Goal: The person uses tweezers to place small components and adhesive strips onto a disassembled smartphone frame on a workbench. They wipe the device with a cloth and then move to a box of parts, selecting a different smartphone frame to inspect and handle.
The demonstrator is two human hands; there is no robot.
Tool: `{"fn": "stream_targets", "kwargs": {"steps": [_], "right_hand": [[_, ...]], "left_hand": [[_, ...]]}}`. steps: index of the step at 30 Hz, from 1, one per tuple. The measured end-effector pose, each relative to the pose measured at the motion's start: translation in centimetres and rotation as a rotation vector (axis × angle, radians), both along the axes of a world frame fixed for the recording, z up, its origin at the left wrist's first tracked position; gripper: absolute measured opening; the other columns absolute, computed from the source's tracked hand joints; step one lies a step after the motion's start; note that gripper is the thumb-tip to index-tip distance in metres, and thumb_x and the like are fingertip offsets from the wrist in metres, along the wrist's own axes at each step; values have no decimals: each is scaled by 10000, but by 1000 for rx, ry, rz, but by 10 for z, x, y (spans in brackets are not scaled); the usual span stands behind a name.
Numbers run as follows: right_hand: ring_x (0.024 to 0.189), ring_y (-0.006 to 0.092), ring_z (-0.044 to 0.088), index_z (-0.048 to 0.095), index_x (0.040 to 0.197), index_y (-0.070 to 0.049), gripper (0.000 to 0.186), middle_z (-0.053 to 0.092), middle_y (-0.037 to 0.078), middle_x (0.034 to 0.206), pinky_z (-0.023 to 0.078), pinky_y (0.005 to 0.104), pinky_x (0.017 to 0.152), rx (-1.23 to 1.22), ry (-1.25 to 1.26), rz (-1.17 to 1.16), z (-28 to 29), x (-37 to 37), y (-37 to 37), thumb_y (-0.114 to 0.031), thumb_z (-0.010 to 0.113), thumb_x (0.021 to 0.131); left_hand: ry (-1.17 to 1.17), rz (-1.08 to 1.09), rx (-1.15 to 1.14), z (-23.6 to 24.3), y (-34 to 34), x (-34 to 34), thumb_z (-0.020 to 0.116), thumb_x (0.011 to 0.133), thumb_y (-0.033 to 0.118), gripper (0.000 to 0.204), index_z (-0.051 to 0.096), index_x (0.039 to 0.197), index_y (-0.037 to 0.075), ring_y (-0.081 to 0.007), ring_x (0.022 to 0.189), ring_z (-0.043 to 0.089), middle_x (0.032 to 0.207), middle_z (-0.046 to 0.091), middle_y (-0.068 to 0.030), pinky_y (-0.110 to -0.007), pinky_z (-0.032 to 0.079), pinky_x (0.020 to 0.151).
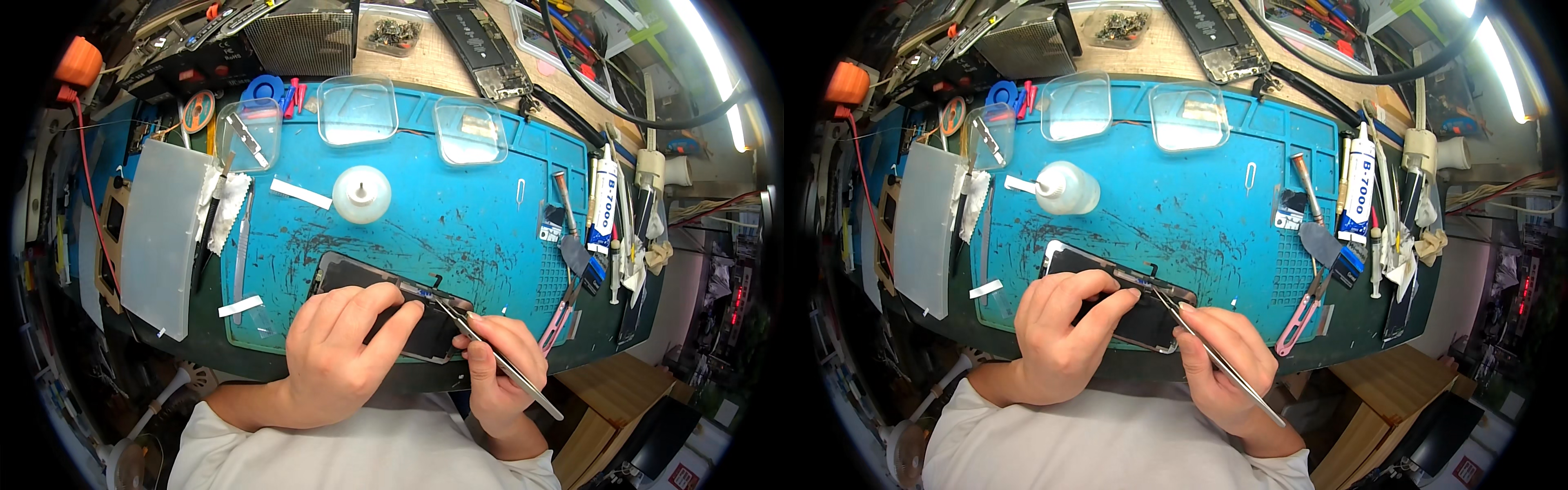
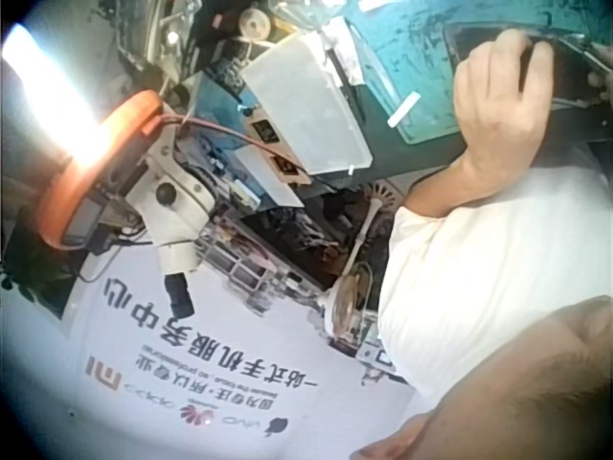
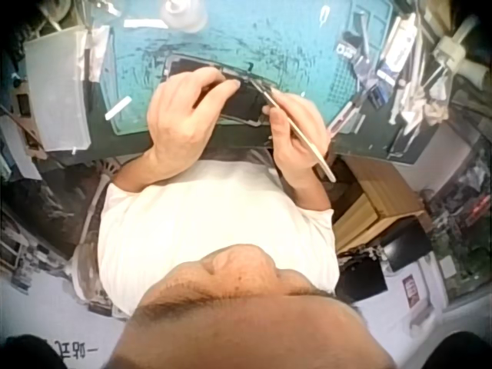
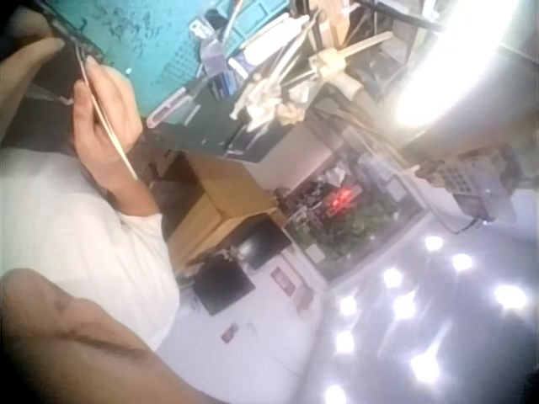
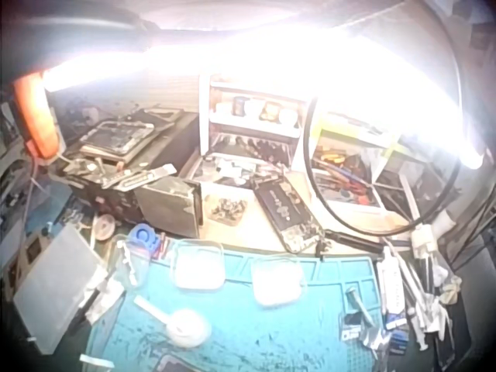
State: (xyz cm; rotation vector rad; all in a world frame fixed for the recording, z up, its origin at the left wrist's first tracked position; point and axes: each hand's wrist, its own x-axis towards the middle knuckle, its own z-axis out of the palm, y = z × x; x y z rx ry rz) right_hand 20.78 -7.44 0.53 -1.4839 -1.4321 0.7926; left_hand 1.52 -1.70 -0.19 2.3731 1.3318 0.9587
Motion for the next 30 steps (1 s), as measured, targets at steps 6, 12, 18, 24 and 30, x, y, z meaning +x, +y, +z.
{"fn": "stream_targets", "kwargs": {"steps": [6, 12, 18, 24, 30], "right_hand": [[811, 227, 725, 727, 1129, 71, 228, 736, 188, 964, 584, 300, 708, 3, -16, 14, 1, 1, 0, 5, 757, 914], [820, 236, 726, 728, 1127, 71, 230, 739, 191, 973, 585, 305, 713, 8, -10, 25, 1, 1, 1, 10, 760, 907], [831, 249, 724, 736, 1110, 62, 226, 744, 184, 978, 579, 310, 709, 24, -3, 34, 0, 0, 2, -8, 777, 899], [815, 253, 678, 759, 1094, 14, 266, 763, 129, 995, 521, 324, 719, 117, -65, 115, 1, 1, 9, -113, 823, 869], [793, 216, 608, 774, 1089, -30, 287, 768, 104, 985, 463, 320, 707, 207, -126, 185, 4, 6, 9, -221, 817, 880]], "left_hand": [[-1, 1, 2, 0, -1, 0, 753, 632, 39, 341, 769, 970, 81, -205, 789, 618, 948, 665, -23, -335, 461, 651], [1, -4, -1, 1, 0, 1, 750, 634, 34, 341, 768, 971, 79, -205, 792, 620, 952, 664, -26, -337, 464, 655], [-1, -9, 14, 0, 0, 0, 750, 636, 34, 339, 768, 972, 74, -204, 791, 619, 954, 662, -26, -336, 466, 655], [-3, -10, 29, 1, 0, -1, 760, 636, 32, 335, 768, 968, 72, -211, 796, 626, 946, 667, -25, -338, 477, 658], [-43, -28, 54, 0, -5, -8, 776, 679, 18, 317, 759, 993, 61, -228, 804, 653, 932, 676, -33, -337, 502, 655]]}}
